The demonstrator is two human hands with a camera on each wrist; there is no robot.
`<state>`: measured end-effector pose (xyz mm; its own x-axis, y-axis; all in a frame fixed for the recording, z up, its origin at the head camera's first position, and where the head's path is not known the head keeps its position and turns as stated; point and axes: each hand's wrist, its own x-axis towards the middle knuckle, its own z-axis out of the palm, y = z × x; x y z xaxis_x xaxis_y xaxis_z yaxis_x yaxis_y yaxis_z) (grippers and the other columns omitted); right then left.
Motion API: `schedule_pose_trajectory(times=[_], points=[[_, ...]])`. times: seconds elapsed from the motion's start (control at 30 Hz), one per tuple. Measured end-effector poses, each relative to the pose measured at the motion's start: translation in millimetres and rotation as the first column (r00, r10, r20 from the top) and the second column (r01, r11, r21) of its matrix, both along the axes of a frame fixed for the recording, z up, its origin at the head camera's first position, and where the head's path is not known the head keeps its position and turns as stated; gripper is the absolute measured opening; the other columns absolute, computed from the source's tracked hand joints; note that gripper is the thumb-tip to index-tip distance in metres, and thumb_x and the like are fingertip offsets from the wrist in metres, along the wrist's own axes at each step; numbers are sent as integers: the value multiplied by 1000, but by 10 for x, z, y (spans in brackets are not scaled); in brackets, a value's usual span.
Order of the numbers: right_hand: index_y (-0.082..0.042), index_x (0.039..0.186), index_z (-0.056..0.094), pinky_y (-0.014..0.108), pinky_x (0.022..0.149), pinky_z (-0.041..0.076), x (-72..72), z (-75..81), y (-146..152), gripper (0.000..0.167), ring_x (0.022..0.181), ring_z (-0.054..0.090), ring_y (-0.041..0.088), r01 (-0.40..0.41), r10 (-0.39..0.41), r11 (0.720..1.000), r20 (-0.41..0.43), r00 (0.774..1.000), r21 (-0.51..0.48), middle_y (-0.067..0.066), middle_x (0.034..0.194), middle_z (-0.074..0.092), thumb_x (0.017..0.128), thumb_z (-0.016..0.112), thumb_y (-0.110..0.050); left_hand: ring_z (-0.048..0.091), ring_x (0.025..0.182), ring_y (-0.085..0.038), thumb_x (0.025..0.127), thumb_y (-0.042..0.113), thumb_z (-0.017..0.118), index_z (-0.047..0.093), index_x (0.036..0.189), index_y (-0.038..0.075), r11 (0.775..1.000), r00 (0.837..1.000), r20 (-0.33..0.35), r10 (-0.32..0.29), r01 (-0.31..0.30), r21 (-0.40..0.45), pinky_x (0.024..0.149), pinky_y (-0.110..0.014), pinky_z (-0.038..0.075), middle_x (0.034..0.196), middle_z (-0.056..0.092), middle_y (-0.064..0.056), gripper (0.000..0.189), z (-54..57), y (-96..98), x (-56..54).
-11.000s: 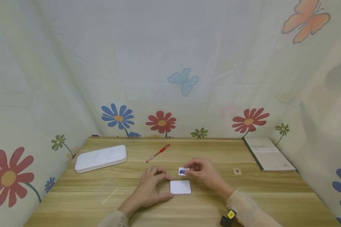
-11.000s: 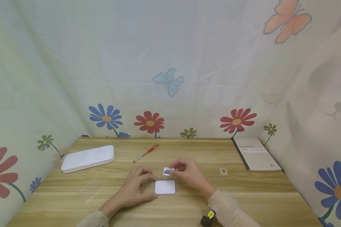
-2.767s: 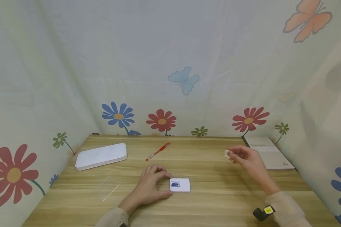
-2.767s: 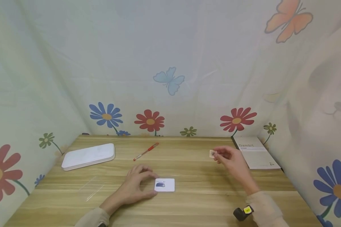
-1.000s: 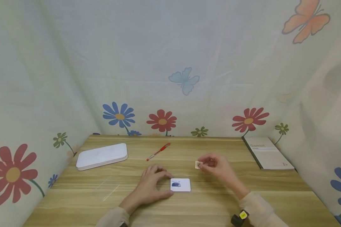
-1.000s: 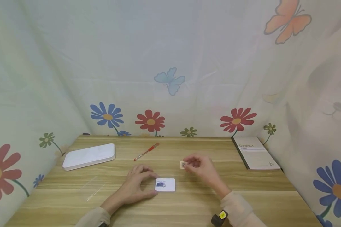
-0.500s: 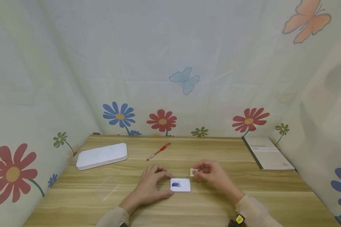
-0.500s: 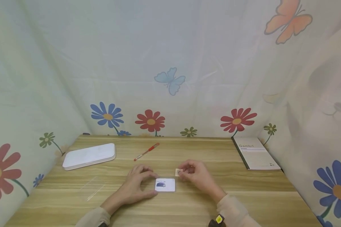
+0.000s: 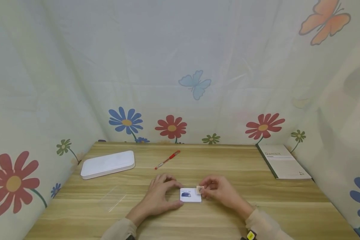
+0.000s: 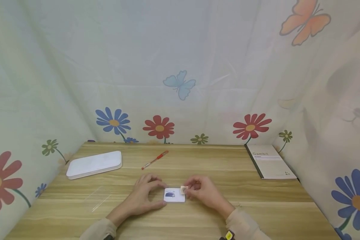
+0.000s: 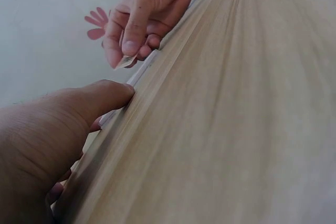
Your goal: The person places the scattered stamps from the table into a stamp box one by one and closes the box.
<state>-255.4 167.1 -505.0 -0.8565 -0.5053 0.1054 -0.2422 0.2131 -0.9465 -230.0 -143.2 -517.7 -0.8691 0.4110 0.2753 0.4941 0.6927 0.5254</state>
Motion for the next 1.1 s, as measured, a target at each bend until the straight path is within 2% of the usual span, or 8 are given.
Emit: schedule_pose_trajectory(times=[0.27,0.63,0.87,1.1], points=[[6,114,76,26,68,63,33,-38,-42,19,77,72,14,4,-3,1000,-29,1000,25,14,92,75,98,83,0,48,136,-24,83,60,93,79,128,37,1000,1000,-1,2,-2,1,113,-59,35,140,59,3,52,5,3,7],[-4,108,79,25,71,59,81,-40,-122,16,78,69,10,76,-55,991,-185,981,107,3,91,75,94,87,-6,47,138,-25,83,60,92,79,130,36,1000,1000,2,0,0,-3,114,-61,35,141,59,3,54,12,6,13],[-6,106,78,23,66,57,114,-13,-169,15,74,66,9,96,-67,986,-206,976,138,0,86,71,95,88,-7,47,138,-25,84,61,91,79,129,36,1000,1000,-4,-1,1,-5,114,-60,35,141,59,5,53,29,7,9],[-11,103,79,23,67,54,128,-2,-171,14,75,64,8,106,-63,979,-235,970,176,-2,89,69,95,89,-12,48,137,-25,84,60,92,78,129,37,1000,1000,-6,-3,2,-7,114,-60,35,140,58,5,52,28,9,8]])
